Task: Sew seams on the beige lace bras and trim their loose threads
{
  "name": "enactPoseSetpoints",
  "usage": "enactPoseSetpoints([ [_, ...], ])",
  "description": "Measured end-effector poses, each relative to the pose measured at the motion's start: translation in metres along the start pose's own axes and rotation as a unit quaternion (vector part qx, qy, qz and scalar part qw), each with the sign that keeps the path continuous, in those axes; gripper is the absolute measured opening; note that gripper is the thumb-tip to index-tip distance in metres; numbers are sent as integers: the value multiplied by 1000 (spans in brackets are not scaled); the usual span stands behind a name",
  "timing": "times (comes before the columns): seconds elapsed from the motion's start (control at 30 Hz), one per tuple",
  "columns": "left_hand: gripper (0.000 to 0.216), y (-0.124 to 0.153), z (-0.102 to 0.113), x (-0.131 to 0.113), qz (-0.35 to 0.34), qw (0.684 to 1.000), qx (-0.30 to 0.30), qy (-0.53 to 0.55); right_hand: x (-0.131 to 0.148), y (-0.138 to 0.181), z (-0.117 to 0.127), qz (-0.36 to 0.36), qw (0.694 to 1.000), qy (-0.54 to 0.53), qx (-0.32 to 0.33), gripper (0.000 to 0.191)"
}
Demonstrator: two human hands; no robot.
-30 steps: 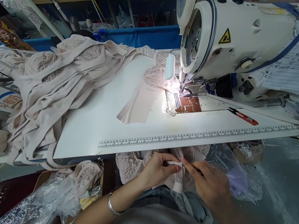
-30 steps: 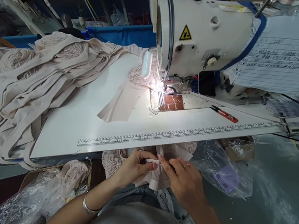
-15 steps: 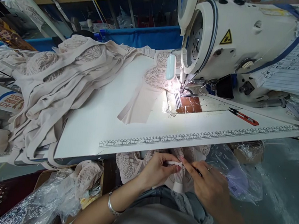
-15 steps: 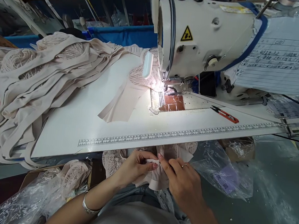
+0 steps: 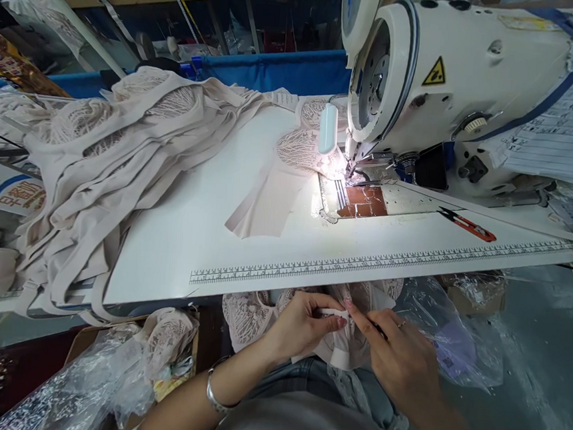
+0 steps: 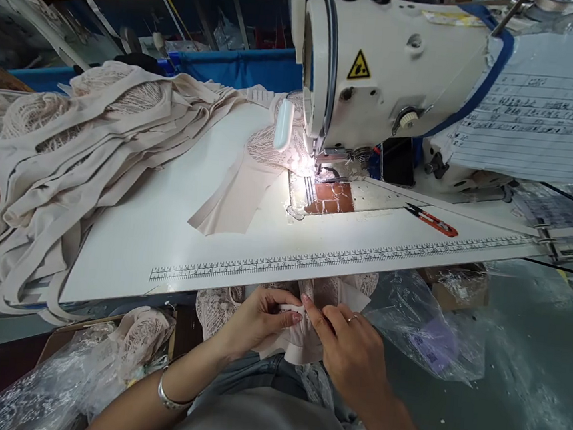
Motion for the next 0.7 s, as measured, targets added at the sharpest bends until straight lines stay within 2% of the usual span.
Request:
enactPoseSetpoints([
  [0.3,35,-2,-1,2,9,1000,-15,10,1,1,-1,-9,1000,1,15,43],
  [0.5,40,-2,-1,2,-4,1000,-16,2,-1,1,-2,-19,1000,-4,14,61],
  [0.6,41,-3,0,2,-9,1000,-19,-12,-3,4,-5,-42,998,-42,5,65],
  [0.7,37,-4,-1,2,-16,999,-22,-29,-4,6,-10,-98,985,-142,-9,58],
])
Point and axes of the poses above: each hand's wrist, its own y-axis away from the middle knuckle, its own z-axis out of the back of the hand, x = y × z, the point moved 6 cm from there along -y, towards the middle knuckle, and after that the axes turned 11 degrees about z, right-handed, at the moved point
